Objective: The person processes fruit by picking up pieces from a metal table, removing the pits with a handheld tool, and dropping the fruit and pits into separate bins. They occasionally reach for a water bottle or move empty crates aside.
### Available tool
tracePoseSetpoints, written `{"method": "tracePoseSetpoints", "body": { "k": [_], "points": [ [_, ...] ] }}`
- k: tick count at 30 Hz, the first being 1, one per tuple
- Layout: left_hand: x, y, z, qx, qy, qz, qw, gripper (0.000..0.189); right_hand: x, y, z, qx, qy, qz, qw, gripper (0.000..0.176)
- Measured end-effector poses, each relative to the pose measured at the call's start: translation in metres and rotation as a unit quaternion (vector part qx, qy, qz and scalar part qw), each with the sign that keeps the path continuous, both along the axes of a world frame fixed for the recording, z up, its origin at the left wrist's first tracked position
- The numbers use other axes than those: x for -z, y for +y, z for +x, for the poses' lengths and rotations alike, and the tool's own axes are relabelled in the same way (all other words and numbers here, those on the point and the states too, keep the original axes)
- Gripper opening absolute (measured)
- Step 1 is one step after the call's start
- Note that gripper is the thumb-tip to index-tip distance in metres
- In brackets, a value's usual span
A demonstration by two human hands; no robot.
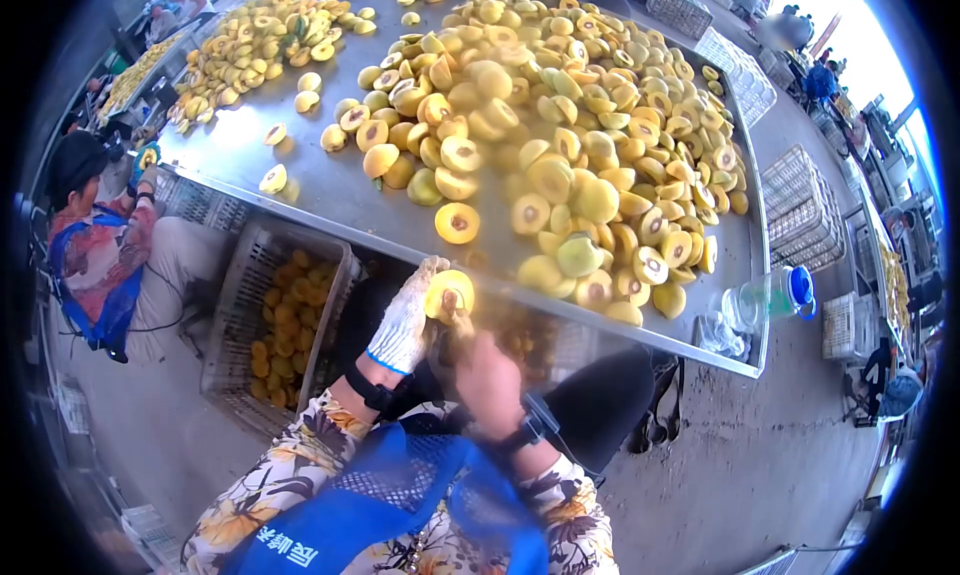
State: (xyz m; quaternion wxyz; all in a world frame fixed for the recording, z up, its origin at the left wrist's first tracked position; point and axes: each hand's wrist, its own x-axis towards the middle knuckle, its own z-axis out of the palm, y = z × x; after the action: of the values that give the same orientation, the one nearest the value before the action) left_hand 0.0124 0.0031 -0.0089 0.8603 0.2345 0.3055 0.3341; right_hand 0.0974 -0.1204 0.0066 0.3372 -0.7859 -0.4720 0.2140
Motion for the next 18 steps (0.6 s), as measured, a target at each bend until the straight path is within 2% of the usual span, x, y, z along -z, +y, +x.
{"method": "tracePoseSetpoints", "body": {
  "k": [1, 3, 5, 7, 10, 13, 16, 18],
  "points": [
    [-0.004, -0.002, 0.000, 0.007, -0.024, -0.015, 1.000, 0.028, 0.002, -0.001, 0.000, 0.000, 0.004, -0.001, 1.000, 0.019],
    [0.005, -0.003, 0.000, 0.004, 0.051, 0.144, 0.988, 0.026, 0.004, -0.001, -0.001, -0.003, 0.011, -0.001, 1.000, 0.020],
    [0.007, -0.003, -0.001, 0.007, 0.079, 0.138, 0.987, 0.024, 0.006, -0.002, -0.004, -0.015, 0.017, -0.019, 1.000, 0.019],
    [-0.024, -0.005, 0.000, 0.015, 0.061, -0.033, 0.997, 0.024, 0.004, -0.003, -0.006, -0.023, 0.024, -0.041, 0.999, 0.018],
    [0.002, -0.007, 0.004, -0.044, 0.126, 0.061, 0.989, 0.025, -0.001, -0.005, -0.010, -0.040, 0.039, -0.073, 0.996, 0.019],
    [0.009, -0.008, 0.002, -0.048, 0.186, 0.129, 0.973, 0.027, 0.003, -0.008, -0.013, -0.075, 0.064, -0.094, 0.991, 0.022],
    [0.002, 0.001, 0.000, 0.021, 0.226, 0.107, 0.968, 0.030, 0.007, -0.008, -0.012, -0.090, 0.086, -0.096, 0.987, 0.024],
    [0.001, 0.006, -0.001, 0.060, 0.210, 0.078, 0.973, 0.030, 0.013, -0.007, -0.010, -0.085, 0.093, -0.106, 0.986, 0.024]
  ]
}}
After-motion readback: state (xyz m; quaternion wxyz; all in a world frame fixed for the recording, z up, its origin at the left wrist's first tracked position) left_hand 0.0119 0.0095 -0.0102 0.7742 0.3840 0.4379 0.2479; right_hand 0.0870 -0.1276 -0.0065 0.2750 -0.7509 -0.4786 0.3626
